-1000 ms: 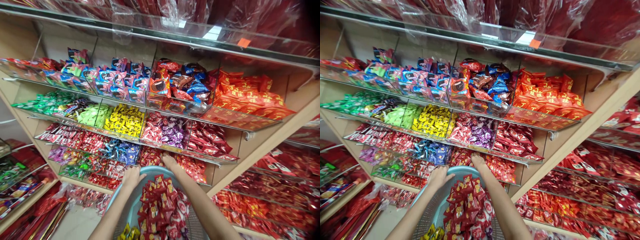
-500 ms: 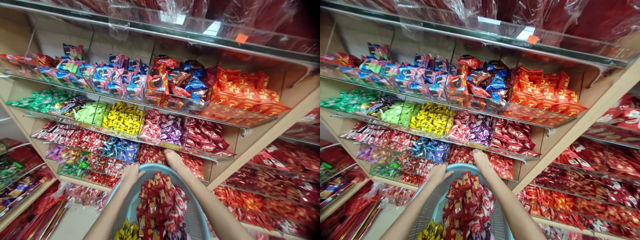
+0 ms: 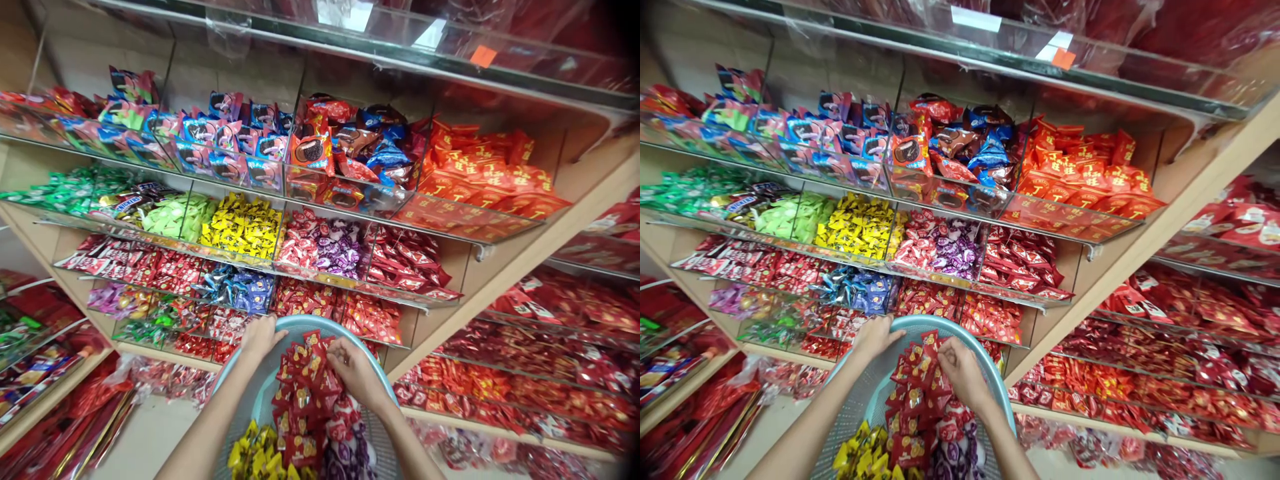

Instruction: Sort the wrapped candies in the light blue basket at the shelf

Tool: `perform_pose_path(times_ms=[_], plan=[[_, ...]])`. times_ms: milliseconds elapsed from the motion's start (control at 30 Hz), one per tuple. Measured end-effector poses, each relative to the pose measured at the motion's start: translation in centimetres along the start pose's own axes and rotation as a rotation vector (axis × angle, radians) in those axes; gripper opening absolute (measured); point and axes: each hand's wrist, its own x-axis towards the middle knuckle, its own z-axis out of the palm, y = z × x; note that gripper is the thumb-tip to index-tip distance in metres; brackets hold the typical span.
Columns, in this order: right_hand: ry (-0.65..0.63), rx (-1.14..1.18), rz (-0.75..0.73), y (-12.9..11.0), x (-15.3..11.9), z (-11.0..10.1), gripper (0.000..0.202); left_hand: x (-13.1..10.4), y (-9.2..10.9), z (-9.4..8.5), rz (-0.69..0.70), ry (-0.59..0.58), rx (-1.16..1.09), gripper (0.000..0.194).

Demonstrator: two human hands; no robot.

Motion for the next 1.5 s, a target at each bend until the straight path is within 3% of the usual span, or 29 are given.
perform_pose_path(times_ms=[167,533,667,767,900,1133,1500], plan=[[-0.112,-0.112,0.006,0.6,-0.6,2.4,0.01,-0.1,0.1,-0.4,0.009,-0.013,-0.008,0.046],[-0.046,-0.564,-0.08,0.2,-0.9,4.4,0.024,0.1,0.0,0.1,0.009,0.0,-0.018,0.047],[-0.001,-0.599,-0.19,-0.3,-2.0,5.8,0.02,0.1,0.1,-0.1,0.012,0.003,-0.016,0.046],[-0.08,-0.591,-0.292,-0.3,-3.3,7.6,0.029,0.1,0.1,-0.3,0.023,0.005,-0.014,0.045],[-0.097,-0.624,-0.217,-0.1,-4.0,9.3,0.031,0.0,0.1,-0.4,0.021,-0.003,-0.014,0.044],[-0.086,-0.652,-0.194,-1.0,-3.3,8.9,0.036,0.0,0.1,-0.4,0.025,0.005,-0.013,0.042],[-0.03,-0.584,-0.217,0.7,-4.2,7.4,0.035,0.0,0.3,-0.7,0.031,-0.015,-0.017,0.042]])
